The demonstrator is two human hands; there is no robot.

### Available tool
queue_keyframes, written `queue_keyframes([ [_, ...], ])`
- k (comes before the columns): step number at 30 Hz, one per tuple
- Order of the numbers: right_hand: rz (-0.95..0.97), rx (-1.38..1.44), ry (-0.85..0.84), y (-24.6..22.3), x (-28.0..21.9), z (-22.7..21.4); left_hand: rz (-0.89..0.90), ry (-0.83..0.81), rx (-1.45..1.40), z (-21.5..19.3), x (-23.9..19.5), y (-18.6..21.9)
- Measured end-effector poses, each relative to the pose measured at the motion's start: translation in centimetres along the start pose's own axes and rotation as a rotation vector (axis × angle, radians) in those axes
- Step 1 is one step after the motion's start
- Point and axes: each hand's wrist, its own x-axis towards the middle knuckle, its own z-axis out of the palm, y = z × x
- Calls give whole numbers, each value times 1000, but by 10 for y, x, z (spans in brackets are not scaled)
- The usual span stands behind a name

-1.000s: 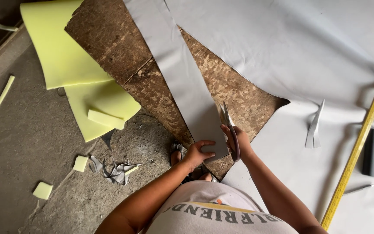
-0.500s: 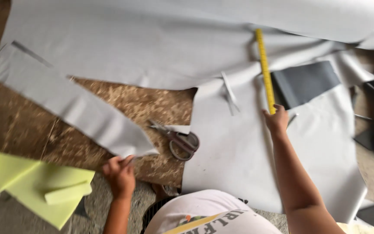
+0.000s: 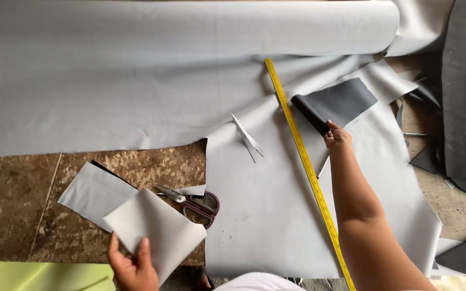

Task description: Measuring and cutting fabric on a workbench using a ruler and scissors

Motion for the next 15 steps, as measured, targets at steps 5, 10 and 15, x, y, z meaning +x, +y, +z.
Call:
queue_keyframes([
  [5,-624,-217,-677,-49,-127,11,34,-50,-121,-1,-7,9],
  [10,-528,-243,-1512,-74,-379,-35,-114,-241,-166,-20,-4,62],
  [15,-429,-316,-1723,19,-503,-130,-372,-446,-323,-49,-28,64],
])
